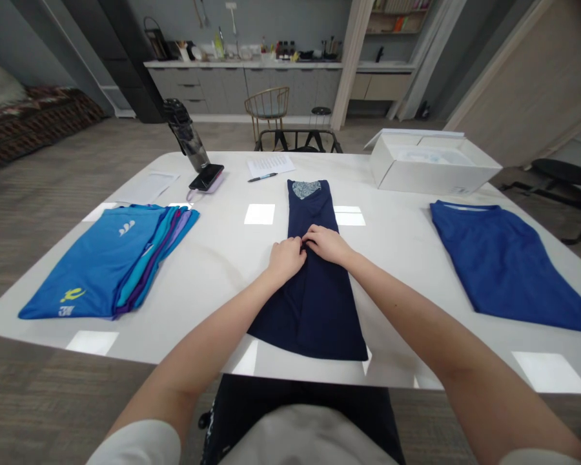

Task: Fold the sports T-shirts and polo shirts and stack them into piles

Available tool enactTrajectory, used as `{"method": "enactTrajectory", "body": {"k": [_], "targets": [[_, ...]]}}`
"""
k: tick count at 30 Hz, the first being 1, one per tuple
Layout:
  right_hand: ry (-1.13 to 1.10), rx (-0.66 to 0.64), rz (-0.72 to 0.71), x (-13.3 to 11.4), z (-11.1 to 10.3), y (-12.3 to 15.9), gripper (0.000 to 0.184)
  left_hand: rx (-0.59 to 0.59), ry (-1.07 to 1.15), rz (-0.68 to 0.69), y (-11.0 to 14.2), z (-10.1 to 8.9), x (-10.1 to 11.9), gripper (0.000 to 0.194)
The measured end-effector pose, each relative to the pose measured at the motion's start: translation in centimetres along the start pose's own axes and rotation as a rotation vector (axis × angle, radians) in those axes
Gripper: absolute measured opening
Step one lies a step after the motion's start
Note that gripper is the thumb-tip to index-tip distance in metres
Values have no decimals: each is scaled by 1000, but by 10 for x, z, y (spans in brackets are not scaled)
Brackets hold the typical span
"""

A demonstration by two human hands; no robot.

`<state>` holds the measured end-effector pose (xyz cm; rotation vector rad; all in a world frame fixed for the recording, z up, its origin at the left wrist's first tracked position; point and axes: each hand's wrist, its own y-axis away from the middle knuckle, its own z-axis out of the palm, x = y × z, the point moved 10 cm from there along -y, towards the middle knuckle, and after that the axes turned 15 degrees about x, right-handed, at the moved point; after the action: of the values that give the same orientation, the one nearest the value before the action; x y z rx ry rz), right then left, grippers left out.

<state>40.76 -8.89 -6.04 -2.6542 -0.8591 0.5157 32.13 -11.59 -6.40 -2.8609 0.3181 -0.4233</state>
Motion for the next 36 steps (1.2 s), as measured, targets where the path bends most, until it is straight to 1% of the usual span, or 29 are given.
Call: {"method": "enactTrajectory", "body": {"k": [4, 6, 8, 10, 13, 15, 17, 20, 22, 24, 26, 28, 30, 32, 34, 35, 36], "targets": [[-15, 40, 51, 5, -2, 6, 20, -53, -58, -59, 30, -9, -3, 27], [-14, 60, 61, 7, -4, 9, 21, -66, -72, -66, 45, -14, -3, 28], [3, 68, 60, 4, -6, 13, 21, -65, -71, -66, 59, -20, -2, 31], [20, 64, 22, -9, -8, 20, 21, -55, -58, -57, 72, -27, 0, 31], [28, 35, -85, -41, -10, 33, 25, -36, -43, -34, 88, -37, 5, 30], [33, 10, -131, -58, -10, 42, 24, -36, -43, -24, 97, -42, 6, 28], [43, 7, -132, -63, -13, 50, 21, -45, -58, -18, 108, -47, 5, 26], [64, 34, -80, -55, -22, 59, 20, -46, -118, -7, 127, -58, 3, 20], [81, 46, -50, -50, -27, 66, 18, -19, -143, 2, 141, -69, 5, 17], [83, 52, -58, -55, -31, 75, 17, 35, -141, 19, 155, -81, 12, 16], [58, 63, -110, -71, -35, 86, 18, 108, -132, 60, 170, -93, 25, 19], [28, 73, -186, -93, -39, 99, 19, 181, -110, 123, 184, -99, 40, 22], [14, 76, -257, -111, -42, 113, 19, 234, -45, 200, 199, -99, 54, 23], [23, 79, -291, -119, -45, 125, 19, 269, 43, 252, 211, -93, 61, 28], [52, 68, -300, -117, -48, 135, 19, 288, 88, 249, 219, -86, 60, 37], [71, 57, -302, -114, -49, 140, 19, 291, 88, 232, 221, -81, 58, 38], [89, 45, -305, -112, -49, 144, 20, 289, 80, 217, 223, -77, 55, 35]]}}
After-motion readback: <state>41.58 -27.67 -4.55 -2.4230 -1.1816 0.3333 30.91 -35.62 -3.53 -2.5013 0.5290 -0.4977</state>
